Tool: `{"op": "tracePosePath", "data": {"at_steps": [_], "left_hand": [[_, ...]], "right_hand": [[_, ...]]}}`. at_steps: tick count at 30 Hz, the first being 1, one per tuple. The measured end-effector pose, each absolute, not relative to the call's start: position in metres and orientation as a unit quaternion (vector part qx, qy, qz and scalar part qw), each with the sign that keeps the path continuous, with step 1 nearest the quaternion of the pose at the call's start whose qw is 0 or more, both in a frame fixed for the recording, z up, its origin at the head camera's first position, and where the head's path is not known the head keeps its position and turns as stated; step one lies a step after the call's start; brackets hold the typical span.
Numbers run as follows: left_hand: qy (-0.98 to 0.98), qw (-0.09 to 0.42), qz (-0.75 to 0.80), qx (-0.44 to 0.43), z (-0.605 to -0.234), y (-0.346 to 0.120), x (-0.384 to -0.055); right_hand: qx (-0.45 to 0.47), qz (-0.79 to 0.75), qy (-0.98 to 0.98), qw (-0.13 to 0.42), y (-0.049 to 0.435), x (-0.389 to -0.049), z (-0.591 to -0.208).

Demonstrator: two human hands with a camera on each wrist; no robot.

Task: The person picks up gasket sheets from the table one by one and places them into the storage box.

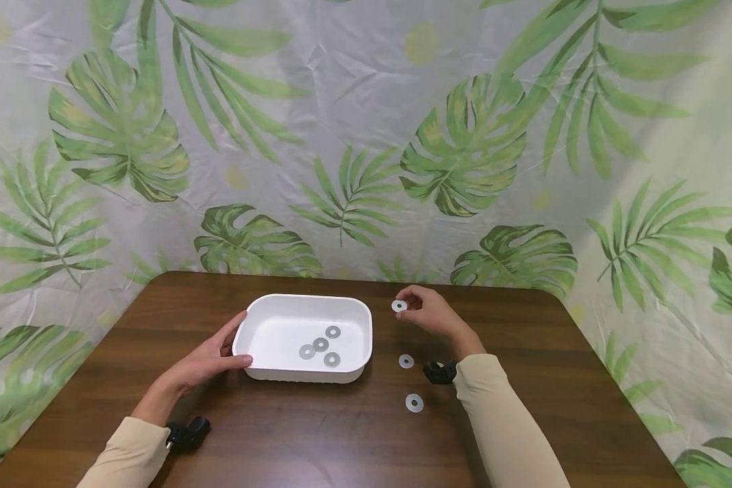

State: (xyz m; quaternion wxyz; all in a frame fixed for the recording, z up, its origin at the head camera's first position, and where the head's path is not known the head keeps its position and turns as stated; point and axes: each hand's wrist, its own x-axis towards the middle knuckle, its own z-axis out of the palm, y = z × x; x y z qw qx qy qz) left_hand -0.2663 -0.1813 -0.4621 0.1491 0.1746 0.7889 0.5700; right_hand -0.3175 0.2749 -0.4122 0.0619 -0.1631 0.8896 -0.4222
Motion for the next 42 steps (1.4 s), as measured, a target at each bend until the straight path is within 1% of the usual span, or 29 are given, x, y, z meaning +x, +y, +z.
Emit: {"op": "tracePosePath", "data": {"at_steps": [5, 12, 24, 32, 42], "left_hand": [[0.790, 0.153, 0.568, 0.174, -0.463, -0.181, -0.266], [0.787, 0.150, 0.574, 0.171, -0.462, -0.182, -0.266], [0.794, 0.148, 0.565, 0.166, -0.461, -0.181, -0.267], [0.792, 0.146, 0.568, 0.168, -0.462, -0.181, -0.267], [0.789, 0.148, 0.573, 0.165, -0.462, -0.182, -0.267]], "right_hand": [[-0.171, -0.404, 0.897, 0.052, 0.248, -0.325, -0.407], [-0.187, -0.408, 0.891, 0.064, 0.211, -0.333, -0.397], [-0.204, -0.412, 0.886, 0.056, 0.152, -0.338, -0.402], [-0.224, -0.417, 0.878, 0.072, 0.133, -0.334, -0.404], [-0.228, -0.422, 0.874, 0.079, 0.127, -0.334, -0.407]]}}
